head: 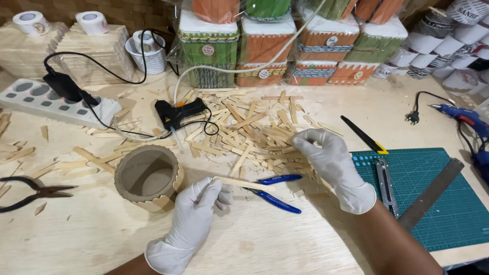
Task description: Gluing wooden sticks onto a cardboard tube and trimming them to size to create a container
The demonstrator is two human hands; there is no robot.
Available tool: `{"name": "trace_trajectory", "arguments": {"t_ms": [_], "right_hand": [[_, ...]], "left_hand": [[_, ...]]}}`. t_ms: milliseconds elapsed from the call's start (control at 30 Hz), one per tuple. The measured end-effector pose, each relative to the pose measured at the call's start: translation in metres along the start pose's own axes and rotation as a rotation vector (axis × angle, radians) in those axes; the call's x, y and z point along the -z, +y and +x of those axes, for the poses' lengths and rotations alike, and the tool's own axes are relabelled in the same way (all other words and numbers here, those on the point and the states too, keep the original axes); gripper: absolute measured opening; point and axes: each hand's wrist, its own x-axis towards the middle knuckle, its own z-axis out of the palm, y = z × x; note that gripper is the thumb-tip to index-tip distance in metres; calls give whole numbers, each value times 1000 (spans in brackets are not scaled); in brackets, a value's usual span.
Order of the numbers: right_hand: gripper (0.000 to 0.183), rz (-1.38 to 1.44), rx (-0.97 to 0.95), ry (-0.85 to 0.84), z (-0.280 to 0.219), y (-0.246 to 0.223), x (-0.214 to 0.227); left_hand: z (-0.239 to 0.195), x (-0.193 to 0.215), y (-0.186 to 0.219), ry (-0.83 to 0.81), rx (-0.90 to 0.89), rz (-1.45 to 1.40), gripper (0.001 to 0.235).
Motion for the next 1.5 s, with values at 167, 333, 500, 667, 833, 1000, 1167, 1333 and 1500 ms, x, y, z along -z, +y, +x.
{"name": "trace_trajectory", "arguments": {"t_ms": [167,333,500,667,833,1000,1167,1333,1500], "right_hand": [[35,-581,33,48,31,17,15],[35,-875,131,90,52,43,17],[37,-1080,67,133,75,72,23],[37,-1059,228,208,77,86,23],[30,-899,252,139,58,58,11],[36,-1007,417,92,63,77,0],[28,-1059,426,135,63,78,0],[22,-1034,493,183,60,78,-3],[24,-1092,532,202,57,76,-5]], "left_hand": [[1,-5,8,15,66,3,30],[1,-5,7,24,93,-34,30],[-1,-5,10,34,117,20,33],[-2,-5,12,45,101,52,32],[0,-3,5,47,21,88,31],[1,-3,1,44,61,30,28],[1,-3,2,40,50,40,28],[-1,-4,9,52,62,54,29],[-3,-4,10,19,43,47,31]]}}
